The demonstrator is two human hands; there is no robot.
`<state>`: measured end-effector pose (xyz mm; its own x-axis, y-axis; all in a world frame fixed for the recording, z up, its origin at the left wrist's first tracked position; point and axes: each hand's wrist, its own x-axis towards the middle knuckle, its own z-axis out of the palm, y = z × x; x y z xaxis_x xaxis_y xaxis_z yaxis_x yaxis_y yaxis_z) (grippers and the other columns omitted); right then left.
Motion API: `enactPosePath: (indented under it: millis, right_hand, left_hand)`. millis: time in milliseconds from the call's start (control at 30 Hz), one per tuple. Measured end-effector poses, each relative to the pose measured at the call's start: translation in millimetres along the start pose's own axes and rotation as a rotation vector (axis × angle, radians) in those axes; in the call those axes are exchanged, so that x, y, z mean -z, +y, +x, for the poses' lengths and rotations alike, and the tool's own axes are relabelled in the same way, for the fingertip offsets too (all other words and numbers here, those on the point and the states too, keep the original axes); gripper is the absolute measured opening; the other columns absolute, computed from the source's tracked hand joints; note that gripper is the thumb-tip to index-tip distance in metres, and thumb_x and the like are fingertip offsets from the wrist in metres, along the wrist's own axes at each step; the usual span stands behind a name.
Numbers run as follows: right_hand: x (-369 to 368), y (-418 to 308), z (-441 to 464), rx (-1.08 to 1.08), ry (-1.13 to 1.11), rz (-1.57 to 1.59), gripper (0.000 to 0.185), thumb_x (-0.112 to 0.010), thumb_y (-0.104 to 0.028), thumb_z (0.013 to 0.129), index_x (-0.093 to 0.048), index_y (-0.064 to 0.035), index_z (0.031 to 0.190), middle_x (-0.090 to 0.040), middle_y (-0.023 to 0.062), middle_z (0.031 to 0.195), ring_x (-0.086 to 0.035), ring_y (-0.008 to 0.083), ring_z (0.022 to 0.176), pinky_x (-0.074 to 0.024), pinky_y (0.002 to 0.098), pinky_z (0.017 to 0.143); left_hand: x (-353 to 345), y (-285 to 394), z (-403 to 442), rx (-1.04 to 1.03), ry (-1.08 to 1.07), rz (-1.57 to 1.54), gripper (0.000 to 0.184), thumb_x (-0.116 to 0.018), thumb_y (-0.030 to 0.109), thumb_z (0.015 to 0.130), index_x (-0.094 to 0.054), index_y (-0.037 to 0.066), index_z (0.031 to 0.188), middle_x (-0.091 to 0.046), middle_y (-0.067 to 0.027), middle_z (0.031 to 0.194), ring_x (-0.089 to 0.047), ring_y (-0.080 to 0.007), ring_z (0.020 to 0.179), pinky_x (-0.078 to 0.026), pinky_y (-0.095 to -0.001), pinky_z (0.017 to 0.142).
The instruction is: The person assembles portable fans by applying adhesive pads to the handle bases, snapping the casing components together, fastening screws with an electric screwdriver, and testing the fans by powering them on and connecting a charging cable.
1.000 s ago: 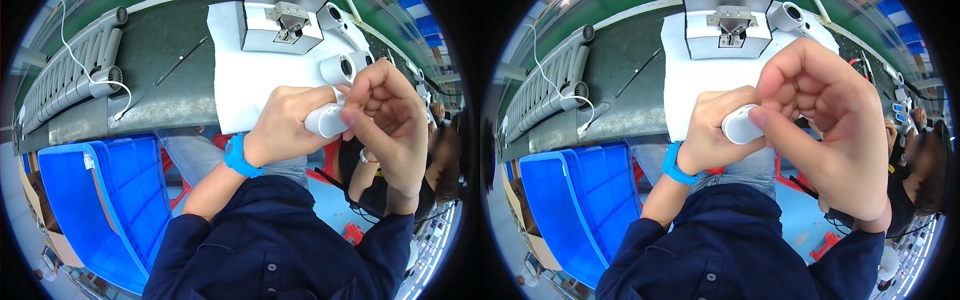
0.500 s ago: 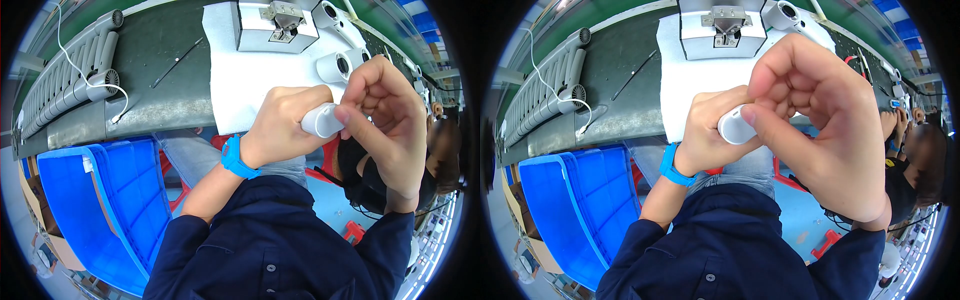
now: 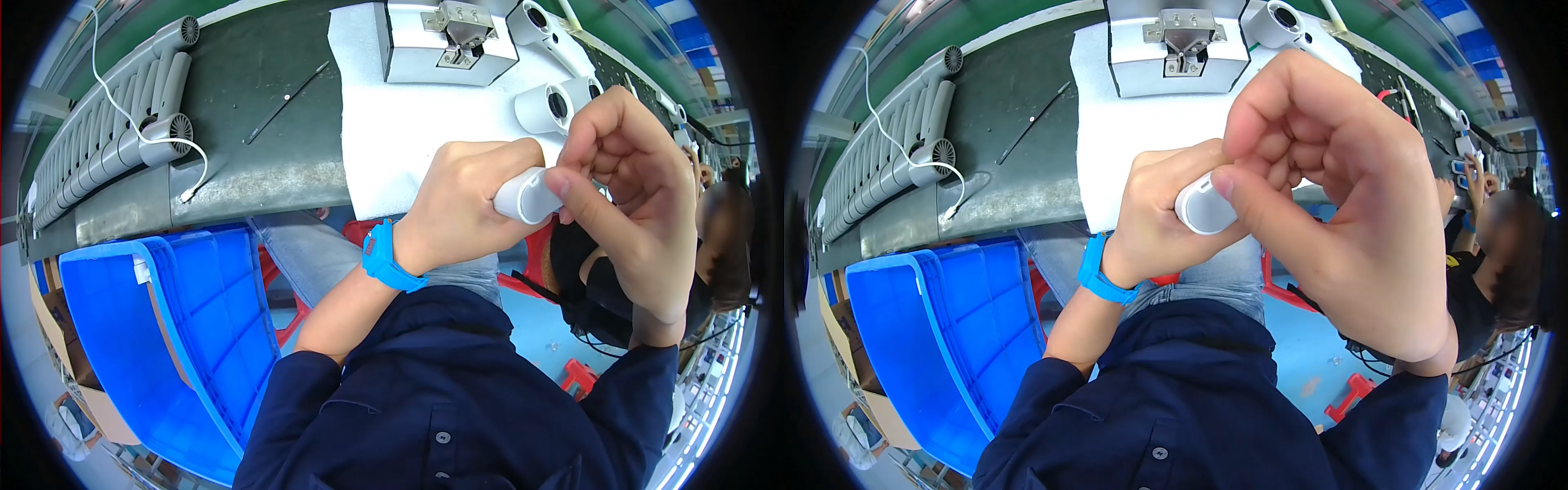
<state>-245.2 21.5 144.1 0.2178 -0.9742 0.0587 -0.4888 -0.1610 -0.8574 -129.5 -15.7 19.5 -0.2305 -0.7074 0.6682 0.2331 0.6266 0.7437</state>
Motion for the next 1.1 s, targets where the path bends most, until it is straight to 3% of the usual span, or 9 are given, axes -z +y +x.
enactPosePath:
  millis: [267,333,433,500,533,700,900,1000,1100]
  right_hand:
    - [3,0,1,0.047,-0.073,-0.114,0.017,-0.064,0.003,0.08,-0.05,-0.0001,0.088,-0.049,0.0014,0.077,-0.047,0.0032,0.064,-0.0352,0.0154,0.057]
    - [5,-4,1,0.04,-0.087,-0.169,0.018,-0.064,0.002,0.08,-0.049,-0.0007,0.087,-0.048,0.0006,0.073,-0.045,0.0026,0.063,-0.034,0.0154,0.057]
    - [13,-3,6,-0.168,-0.127,-0.254,0.018,-0.066,-0.004,0.082,-0.049,-0.0013,0.088,-0.045,-0.0009,0.064,-0.045,0.0026,0.054,-0.0342,0.0162,0.051]
    - [15,19,12,-0.367,-0.281,0.332,0.019,-0.065,-0.01,0.085,-0.049,-0.0014,0.089,-0.044,-0.0017,0.056,-0.043,0.0036,0.044,-0.0345,0.018,0.044]
    - [10,33,9,-0.333,-0.252,0.423,0.021,-0.058,-0.019,0.091,-0.05,0.0002,0.093,-0.046,0.0006,0.056,-0.043,0.0061,0.04,-0.0344,0.0199,0.039]
    - [2,44,4,-0.228,-0.213,0.613,0.031,-0.044,-0.027,0.098,-0.056,0.002,0.101,-0.051,0.0017,0.057,-0.049,0.0093,0.046,-0.0392,0.0212,0.046]
    - [-5,33,-1,-0.14,-0.111,0.433,0.024,-0.051,-0.021,0.094,-0.052,0.0035,0.096,-0.049,0.0003,0.06,-0.045,0.0061,0.047,-0.0332,0.0177,0.044]
    - [-4,27,-1,-0.136,-0.12,0.225,0.018,-0.066,-0.007,0.084,-0.051,0.0006,0.09,-0.055,-0.0007,0.071,-0.044,0.0008,0.054,-0.0322,0.0158,0.049]
    - [-7,30,-5,-0.09,-0.098,0.195,0.024,-0.07,-0.011,0.081,-0.05,-0.0007,0.089,-0.053,-0.0015,0.071,-0.042,-0.0001,0.057,-0.0303,0.0152,0.051]
  left_hand:
    - [0,1,-1,0.004,-0.005,-0.005,0.02,-0.073,0.009,0.064,-0.055,0.005,0.07,-0.058,-0.0113,0.062,-0.06,-0.0286,0.056,-0.045,-0.0329,0.048]
    - [6,5,-1,0.048,-0.093,0.032,0.024,-0.073,0.005,0.066,-0.064,0.002,0.089,-0.066,-0.0091,0.076,-0.066,-0.0226,0.066,-0.05,-0.0266,0.059]
    - [14,8,0,0.072,-0.14,0.031,0.015,-0.071,0.003,0.066,-0.061,0.002,0.078,-0.063,-0.0074,0.068,-0.063,-0.0199,0.058,-0.047,-0.0253,0.054]
    - [12,9,0,0.061,-0.091,-0.024,0.013,-0.07,0.002,0.067,-0.059,0.002,0.074,-0.06,-0.0065,0.064,-0.06,-0.0181,0.054,-0.046,-0.025,0.052]
    - [11,10,0,0.054,-0.042,-0.083,0.012,-0.068,0.001,0.067,-0.057,0.003,0.069,-0.058,-0.0056,0.061,-0.057,-0.0164,0.051,-0.044,-0.0247,0.05]
    - [20,10,-2,0.071,-0.071,-0.063,0.013,-0.067,-0.002,0.068,-0.056,0.003,0.068,-0.056,-0.0047,0.059,-0.054,-0.0137,0.05,-0.042,-0.0243,0.049]
    - [20,12,1,0.056,-0.077,-0.046,0.015,-0.07,-0.001,0.065,-0.056,0.003,0.069,-0.054,-0.005,0.059,-0.053,-0.0144,0.05,-0.041,-0.0238,0.048]
    - [20,12,-1,0.055,-0.099,-0.039,0.016,-0.071,0.0,0.063,-0.056,0.002,0.07,-0.053,-0.0051,0.058,-0.053,-0.0152,0.05,-0.041,-0.0238,0.048]
    - [18,10,-4,0.023,-0.089,-0.057,0.016,-0.07,0.001,0.062,-0.057,0.002,0.07,-0.053,-0.0051,0.058,-0.055,-0.0157,0.051,-0.042,-0.0237,0.048]
